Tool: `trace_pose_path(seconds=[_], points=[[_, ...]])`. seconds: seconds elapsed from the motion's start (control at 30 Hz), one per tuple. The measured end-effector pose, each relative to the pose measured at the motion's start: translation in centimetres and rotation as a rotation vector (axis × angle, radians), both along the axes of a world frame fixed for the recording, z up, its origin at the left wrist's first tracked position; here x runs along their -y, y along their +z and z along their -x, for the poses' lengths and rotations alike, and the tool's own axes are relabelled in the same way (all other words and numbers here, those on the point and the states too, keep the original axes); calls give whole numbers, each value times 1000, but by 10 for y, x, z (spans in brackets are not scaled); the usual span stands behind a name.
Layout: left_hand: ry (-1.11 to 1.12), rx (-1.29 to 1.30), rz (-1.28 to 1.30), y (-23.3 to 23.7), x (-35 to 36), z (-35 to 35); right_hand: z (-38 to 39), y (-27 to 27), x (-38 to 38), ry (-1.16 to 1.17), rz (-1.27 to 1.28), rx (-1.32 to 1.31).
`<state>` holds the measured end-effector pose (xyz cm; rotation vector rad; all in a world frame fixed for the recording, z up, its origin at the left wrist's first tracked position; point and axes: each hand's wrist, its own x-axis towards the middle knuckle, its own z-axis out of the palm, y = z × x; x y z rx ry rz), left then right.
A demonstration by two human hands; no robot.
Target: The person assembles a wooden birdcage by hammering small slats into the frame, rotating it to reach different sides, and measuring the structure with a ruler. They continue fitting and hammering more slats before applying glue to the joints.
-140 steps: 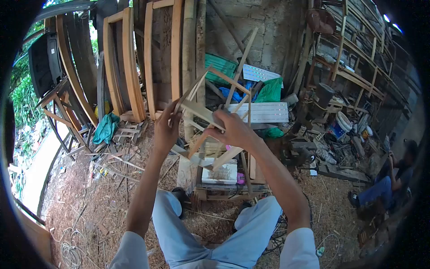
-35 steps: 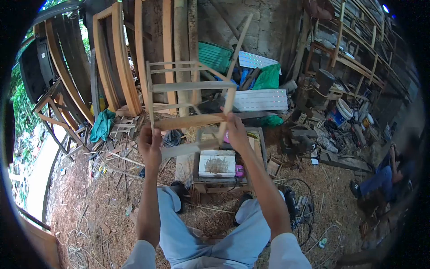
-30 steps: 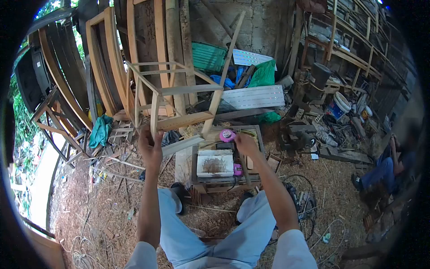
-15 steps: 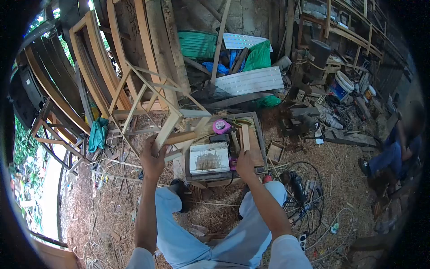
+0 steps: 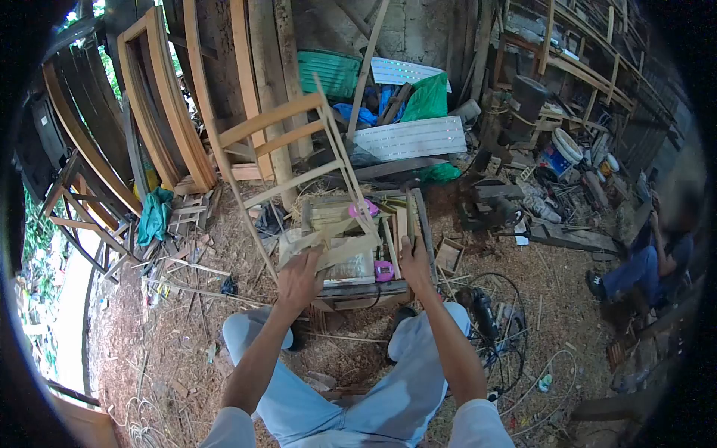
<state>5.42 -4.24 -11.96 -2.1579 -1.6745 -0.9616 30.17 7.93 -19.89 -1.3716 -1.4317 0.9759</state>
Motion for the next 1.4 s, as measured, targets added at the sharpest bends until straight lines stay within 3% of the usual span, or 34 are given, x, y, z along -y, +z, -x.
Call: trace_pose_path(seconds=[0.03, 0.1, 0.17, 0.37, 0.43, 0.47, 0.5, 0.57, 0.73, 0.8, 1.03, 1.1, 1.23, 1.3, 1.4], points=[[-45, -23, 9, -5, 0, -3, 1, 25, 17, 24, 169, -141], [-58, -38, -1, -10, -1, -9, 2, 48, 35, 27, 148, -202], [-67, -58, -11, -13, -2, -12, 1, 66, 53, 113, 158, -475], [-69, -29, 86, -25, -2, -8, -19, 102, 89, 184, -115, -257], [-42, -61, 122, -30, 1, -7, -28, 117, 95, 164, -386, 119], [-41, -53, 120, -32, 0, -8, -32, 135, 98, 261, -440, 248], [-2, -6, 27, -36, 0, -9, -34, 148, 98, 267, -440, 254], [45, 46, -61, -38, 4, -10, -36, 164, 95, 503, -289, 627], [14, 18, -122, -33, 3, -10, -7, 195, 82, 517, -182, 793], [-1, 12, -114, -41, 2, -8, 2, 195, 68, 641, -132, 939], [-33, -49, -88, -48, -2, -6, 13, 201, 66, 646, -128, 940], [-39, -36, -86, -45, 0, -5, 13, 202, 67, 707, -122, 1041], [-60, -12, -105, -40, -1, -4, 12, 199, 66, 605, -136, 931], [-56, -11, -117, -40, 0, -3, 13, 197, 68, 683, -156, 1077], [-93, -9, -120, -41, 0, -2, 15, 194, 66, 580, -171, 924]])
